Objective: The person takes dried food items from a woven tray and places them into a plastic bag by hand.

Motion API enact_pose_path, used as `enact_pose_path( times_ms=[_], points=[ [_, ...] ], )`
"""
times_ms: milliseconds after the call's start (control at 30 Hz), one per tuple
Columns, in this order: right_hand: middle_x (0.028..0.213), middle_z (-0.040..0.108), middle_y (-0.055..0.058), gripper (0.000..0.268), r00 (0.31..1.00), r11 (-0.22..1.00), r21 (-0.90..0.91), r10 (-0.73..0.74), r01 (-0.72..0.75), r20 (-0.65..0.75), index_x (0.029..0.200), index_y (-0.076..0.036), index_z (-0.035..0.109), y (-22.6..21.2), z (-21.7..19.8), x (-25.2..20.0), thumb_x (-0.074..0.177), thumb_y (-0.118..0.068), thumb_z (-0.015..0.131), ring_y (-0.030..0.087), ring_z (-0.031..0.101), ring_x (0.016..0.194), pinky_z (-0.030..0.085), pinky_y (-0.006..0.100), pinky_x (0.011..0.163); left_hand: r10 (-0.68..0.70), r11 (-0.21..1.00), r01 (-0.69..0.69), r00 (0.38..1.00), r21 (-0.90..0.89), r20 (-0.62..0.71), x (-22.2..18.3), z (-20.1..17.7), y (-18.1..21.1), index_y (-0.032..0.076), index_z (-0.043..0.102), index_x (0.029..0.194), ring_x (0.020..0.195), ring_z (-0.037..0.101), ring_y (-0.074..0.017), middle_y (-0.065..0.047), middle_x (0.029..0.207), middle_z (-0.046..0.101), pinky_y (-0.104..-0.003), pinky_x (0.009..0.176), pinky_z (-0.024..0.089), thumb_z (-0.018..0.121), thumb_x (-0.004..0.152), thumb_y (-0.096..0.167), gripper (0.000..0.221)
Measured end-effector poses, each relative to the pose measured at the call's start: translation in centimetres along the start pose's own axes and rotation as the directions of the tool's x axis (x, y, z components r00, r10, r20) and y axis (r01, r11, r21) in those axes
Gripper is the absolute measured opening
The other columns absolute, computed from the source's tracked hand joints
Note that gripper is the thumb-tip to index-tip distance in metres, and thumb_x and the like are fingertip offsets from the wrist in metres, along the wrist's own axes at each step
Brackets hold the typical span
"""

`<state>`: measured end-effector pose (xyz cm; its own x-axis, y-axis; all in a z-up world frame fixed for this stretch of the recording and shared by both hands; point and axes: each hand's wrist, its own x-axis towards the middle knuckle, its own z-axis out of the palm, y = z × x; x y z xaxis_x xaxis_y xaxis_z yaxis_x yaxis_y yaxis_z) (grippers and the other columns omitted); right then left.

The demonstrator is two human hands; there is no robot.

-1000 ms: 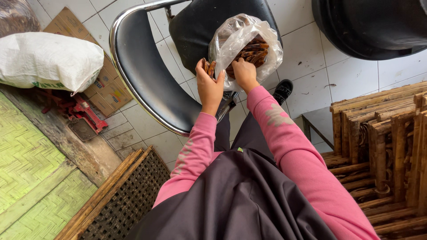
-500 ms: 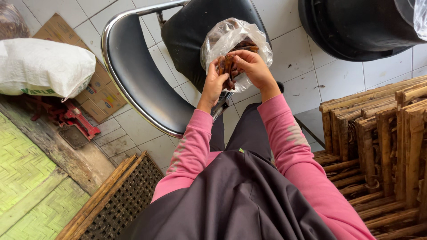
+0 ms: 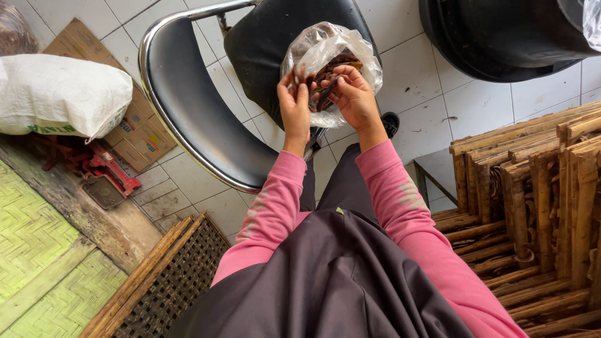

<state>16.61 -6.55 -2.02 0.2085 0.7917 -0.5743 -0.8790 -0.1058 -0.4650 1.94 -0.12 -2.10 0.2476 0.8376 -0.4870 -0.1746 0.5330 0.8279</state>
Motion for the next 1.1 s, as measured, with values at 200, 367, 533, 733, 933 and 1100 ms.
enact_pose_path(
  times_ms=[200,367,533,733,933,1100],
  points=[
    [0.103,0.065,0.003,0.023,0.996,0.991,-0.135,-0.012,-0.001,-0.089,0.132,-0.009,0.058,0.3,-2.3,2.2,0.109,-0.011,0.054,0.014,0.066,0.080,0.052,0.031,0.065,-0.154,0.964,0.133,0.985,-0.230,-0.075,0.0,-1.5,2.7,0.014,0.041,0.141,0.105,0.065,-0.0156,-0.006,0.129,0.058,-0.031,0.083,0.061,0.050,0.105,0.019,0.038],
    [0.106,0.072,0.004,0.037,0.944,0.755,-0.578,0.172,-0.310,-0.282,0.137,-0.011,0.051,2.7,-5.7,5.7,0.101,-0.016,0.057,0.013,0.066,0.076,0.052,0.028,0.058,-0.055,0.981,0.050,0.998,-0.188,-0.019,-0.1,-2.4,2.9,0.012,0.044,0.141,0.109,0.065,-0.0159,-0.006,0.128,0.059,-0.034,0.088,0.060,0.062,0.105,0.022,0.042],
    [0.114,0.072,0.012,0.039,0.989,0.262,-0.965,0.134,0.028,0.066,0.122,-0.010,0.067,6.1,-7.0,7.1,0.084,-0.002,0.068,0.026,0.072,0.085,0.057,0.038,0.069,-0.066,0.949,0.083,0.996,-0.304,0.066,-0.4,-2.5,3.0,0.010,0.048,0.140,0.106,0.067,-0.0172,-0.006,0.123,0.064,-0.034,0.088,0.061,0.063,0.105,0.021,0.040],
    [0.104,0.075,0.015,0.022,0.987,-0.098,-0.988,0.116,0.120,0.109,0.101,-0.008,0.072,7.0,-5.2,7.6,0.080,-0.007,0.079,0.035,0.071,0.097,0.054,0.044,0.083,-0.079,0.958,0.103,0.992,-0.268,0.100,-1.1,-2.4,3.4,0.009,0.048,0.138,0.107,0.068,-0.0151,-0.007,0.124,0.064,-0.031,0.090,0.060,0.065,0.102,0.009,0.041],
    [0.097,0.067,0.013,0.017,0.978,-0.232,-0.958,-0.082,0.168,0.192,0.092,-0.007,0.074,7.7,-3.6,6.4,0.078,-0.014,0.080,0.036,0.068,0.089,0.053,0.048,0.075,-0.077,0.972,0.086,0.996,-0.217,0.048,-0.9,-2.8,2.6,0.008,0.050,0.137,0.102,0.068,-0.0145,-0.007,0.121,0.065,-0.028,0.088,0.060,0.064,0.101,0.000,0.040],
    [0.091,0.069,0.006,0.014,0.918,-0.589,-0.765,-0.096,0.260,0.386,0.082,-0.012,0.076,6.9,-2.3,5.7,0.075,-0.024,0.080,0.032,0.067,0.099,0.053,0.046,0.082,-0.102,0.970,0.110,0.994,-0.218,0.049,-0.9,-2.9,2.2,0.008,0.052,0.132,0.103,0.068,-0.0132,-0.006,0.119,0.065,-0.030,0.086,0.061,0.067,0.098,-0.003,0.039]
  ],
)
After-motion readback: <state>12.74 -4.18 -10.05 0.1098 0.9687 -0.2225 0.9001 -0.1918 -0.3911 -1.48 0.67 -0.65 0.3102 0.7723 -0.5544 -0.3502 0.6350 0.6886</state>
